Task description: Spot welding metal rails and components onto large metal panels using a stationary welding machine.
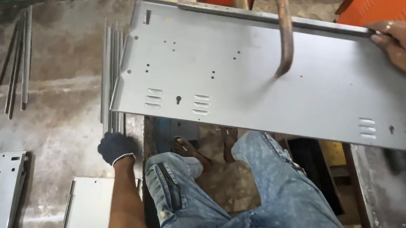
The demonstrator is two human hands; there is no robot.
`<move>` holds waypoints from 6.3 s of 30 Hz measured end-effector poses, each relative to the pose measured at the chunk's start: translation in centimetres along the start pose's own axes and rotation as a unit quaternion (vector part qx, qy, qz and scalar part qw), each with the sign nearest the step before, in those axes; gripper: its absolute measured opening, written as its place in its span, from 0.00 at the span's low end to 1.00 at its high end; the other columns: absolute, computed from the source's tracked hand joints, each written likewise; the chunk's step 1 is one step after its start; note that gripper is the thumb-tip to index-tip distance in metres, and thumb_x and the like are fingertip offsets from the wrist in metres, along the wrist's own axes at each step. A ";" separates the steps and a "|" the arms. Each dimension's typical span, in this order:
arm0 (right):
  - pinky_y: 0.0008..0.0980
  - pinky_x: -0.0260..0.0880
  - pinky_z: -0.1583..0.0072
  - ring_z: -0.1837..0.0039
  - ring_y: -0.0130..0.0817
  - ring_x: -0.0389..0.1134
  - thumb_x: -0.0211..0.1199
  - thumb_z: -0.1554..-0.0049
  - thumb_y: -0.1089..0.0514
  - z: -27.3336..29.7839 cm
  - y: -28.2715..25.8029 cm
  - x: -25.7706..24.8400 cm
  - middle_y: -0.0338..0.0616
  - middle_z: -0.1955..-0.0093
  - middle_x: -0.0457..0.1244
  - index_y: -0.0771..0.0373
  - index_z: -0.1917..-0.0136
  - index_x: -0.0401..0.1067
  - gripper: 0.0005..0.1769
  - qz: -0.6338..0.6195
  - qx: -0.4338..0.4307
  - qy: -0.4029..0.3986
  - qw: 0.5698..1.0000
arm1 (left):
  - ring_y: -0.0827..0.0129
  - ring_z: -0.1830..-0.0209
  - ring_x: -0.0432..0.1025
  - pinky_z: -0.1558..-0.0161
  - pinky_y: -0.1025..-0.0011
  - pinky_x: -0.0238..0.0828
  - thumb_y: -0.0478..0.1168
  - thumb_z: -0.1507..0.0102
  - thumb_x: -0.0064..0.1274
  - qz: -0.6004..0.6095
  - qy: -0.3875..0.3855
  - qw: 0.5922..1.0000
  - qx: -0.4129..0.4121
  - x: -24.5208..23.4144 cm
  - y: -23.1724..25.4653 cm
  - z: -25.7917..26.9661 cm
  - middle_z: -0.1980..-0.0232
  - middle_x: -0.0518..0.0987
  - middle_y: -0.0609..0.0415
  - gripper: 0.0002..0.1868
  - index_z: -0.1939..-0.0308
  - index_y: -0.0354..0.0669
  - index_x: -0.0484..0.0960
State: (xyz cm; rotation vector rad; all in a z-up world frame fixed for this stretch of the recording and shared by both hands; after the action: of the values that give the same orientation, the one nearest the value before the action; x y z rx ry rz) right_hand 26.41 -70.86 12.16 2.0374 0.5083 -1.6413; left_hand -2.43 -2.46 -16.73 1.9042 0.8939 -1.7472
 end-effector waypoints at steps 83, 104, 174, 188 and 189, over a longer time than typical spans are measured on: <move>0.45 0.70 0.51 0.53 0.52 0.71 0.71 0.39 0.48 -9.9 -2.7 -3.3 0.56 0.55 0.70 0.65 0.47 0.78 0.18 -0.250 -0.102 0.095 0.958 | 0.49 0.57 0.76 0.52 0.53 0.66 0.48 0.38 0.60 0.257 0.334 0.834 0.358 -37.1 17.4 -0.3 0.59 0.82 0.44 0.12 0.56 0.46 0.86; 0.53 0.67 0.51 0.52 0.60 0.69 0.61 0.35 0.43 -9.9 -7.1 -3.6 0.59 0.57 0.68 0.65 0.47 0.73 0.20 -0.219 -0.110 0.075 0.967 | 0.48 0.61 0.78 0.46 0.51 0.65 0.63 0.35 0.60 0.196 0.179 0.923 0.279 -36.4 14.5 -3.4 0.64 0.84 0.44 0.22 0.62 0.49 0.86; 0.45 0.70 0.50 0.54 0.50 0.72 0.66 0.36 0.48 -11.9 -11.0 -3.1 0.54 0.54 0.71 0.61 0.44 0.80 0.16 -0.245 -0.140 0.086 0.956 | 0.67 0.62 0.79 0.53 0.68 0.76 0.41 0.42 0.50 0.559 -0.046 0.786 0.262 -33.8 10.5 -7.1 0.59 0.86 0.48 0.21 0.49 0.36 0.85; 0.50 0.70 0.46 0.49 0.55 0.72 0.62 0.35 0.45 -12.1 -10.7 -2.2 0.55 0.51 0.71 0.61 0.45 0.80 0.18 -0.206 -0.117 0.083 0.968 | 0.45 0.57 0.79 0.52 0.51 0.73 0.43 0.35 0.55 0.291 0.102 0.870 0.384 -35.2 12.3 -5.3 0.57 0.85 0.42 0.11 0.49 0.52 0.86; 0.50 0.69 0.45 0.47 0.56 0.71 0.61 0.34 0.45 -12.0 -10.5 -2.0 0.56 0.50 0.71 0.62 0.45 0.79 0.19 -0.190 -0.124 0.081 0.970 | 0.44 0.59 0.79 0.54 0.49 0.73 0.39 0.36 0.52 0.256 0.113 0.871 0.404 -35.0 12.6 -5.4 0.59 0.84 0.41 0.13 0.49 0.51 0.85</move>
State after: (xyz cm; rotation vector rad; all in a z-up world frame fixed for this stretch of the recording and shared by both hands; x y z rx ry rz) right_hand 29.79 -55.36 14.80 1.9779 1.1639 -1.5231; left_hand 9.78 -14.21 16.80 2.5619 -0.3883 -1.6889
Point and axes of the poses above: each hand's wrist, its own z-axis away from the middle knuckle, its own x-axis out of the palm, y = z × x, the point moved 2 cm from there along -z, towards the middle knuckle
